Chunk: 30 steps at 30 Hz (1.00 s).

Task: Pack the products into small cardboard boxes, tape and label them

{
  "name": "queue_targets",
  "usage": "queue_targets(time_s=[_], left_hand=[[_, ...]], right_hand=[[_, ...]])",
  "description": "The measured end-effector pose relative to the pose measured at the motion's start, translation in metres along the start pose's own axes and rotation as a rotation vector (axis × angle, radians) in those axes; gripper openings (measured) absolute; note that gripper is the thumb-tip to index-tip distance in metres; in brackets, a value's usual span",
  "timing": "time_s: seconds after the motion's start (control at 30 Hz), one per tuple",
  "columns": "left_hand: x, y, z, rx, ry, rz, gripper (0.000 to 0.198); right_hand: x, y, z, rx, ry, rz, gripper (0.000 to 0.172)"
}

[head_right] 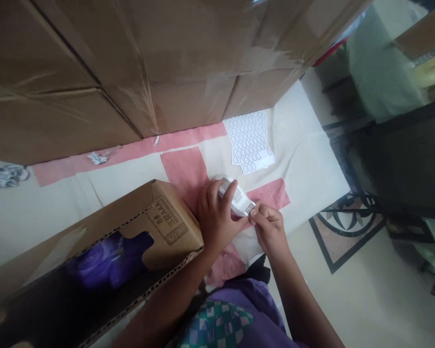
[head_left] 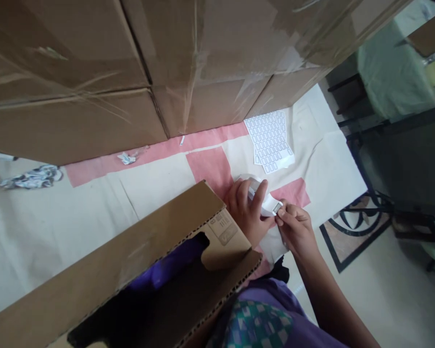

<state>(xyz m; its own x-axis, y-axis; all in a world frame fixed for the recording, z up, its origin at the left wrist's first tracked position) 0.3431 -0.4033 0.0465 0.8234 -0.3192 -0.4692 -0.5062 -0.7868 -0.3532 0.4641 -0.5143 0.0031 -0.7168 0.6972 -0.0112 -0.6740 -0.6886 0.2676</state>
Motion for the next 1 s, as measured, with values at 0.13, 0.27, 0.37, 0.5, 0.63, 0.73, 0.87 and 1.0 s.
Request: queue_targets(time_s=[0.13,0.27,0.37,0.5,0.63,0.73,0.87,1.0], left_hand=[[0.001,0.0,0.001,-0.003,-0.002,0.019,0.069],[0.003,0.001,0.002,-0.004,-0.016,0.043,0.072],[0.003,0.001,0.002,0.002,-0.021,0.048,0.074],[0.002,0.0,0.001,0.0,-0.021,0.055,0.075],[0.001,-0.001,0.0,-0.001,-0.027,0.066,0.078],[-0.001,-0.003,-0.001,0.016,-0.034,0.047,0.074],[-0.004,-0.004,-0.003,0.043,-0.041,0.01,0.068],[-0.003,-0.005,-0.005,0.057,-0.053,0.009,0.069]], right_hand=[[-0.001,-0.001,-0.002,-0.001,-0.019,0.003,0.053],[0.0,-0.004,0.0,0.023,-0.02,0.02,0.054],[0.003,-0.006,0.002,0.053,-0.031,0.039,0.053],[0.003,-0.007,0.004,0.043,-0.042,0.034,0.054],[-0.001,-0.002,0.002,-0.012,-0.034,-0.001,0.053],[-0.006,0.004,-0.001,-0.039,0.018,-0.032,0.049],[-0.007,0.008,-0.008,0.002,0.098,-0.011,0.047],[-0.007,0.009,-0.008,0.004,0.109,0.002,0.047]])
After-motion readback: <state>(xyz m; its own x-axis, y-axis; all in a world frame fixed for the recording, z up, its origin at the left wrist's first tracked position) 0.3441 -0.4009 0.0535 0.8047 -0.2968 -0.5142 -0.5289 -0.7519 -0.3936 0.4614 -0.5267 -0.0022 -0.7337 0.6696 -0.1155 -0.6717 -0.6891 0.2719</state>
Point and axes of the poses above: each hand's wrist, its own y-axis away from the middle knuckle, its own x-axis out of the palm, z = x × y, the point moved 10 cm from there along -y, towards the middle knuckle, and after that the axes turned 9 degrees about y, right-handed, at the moved point
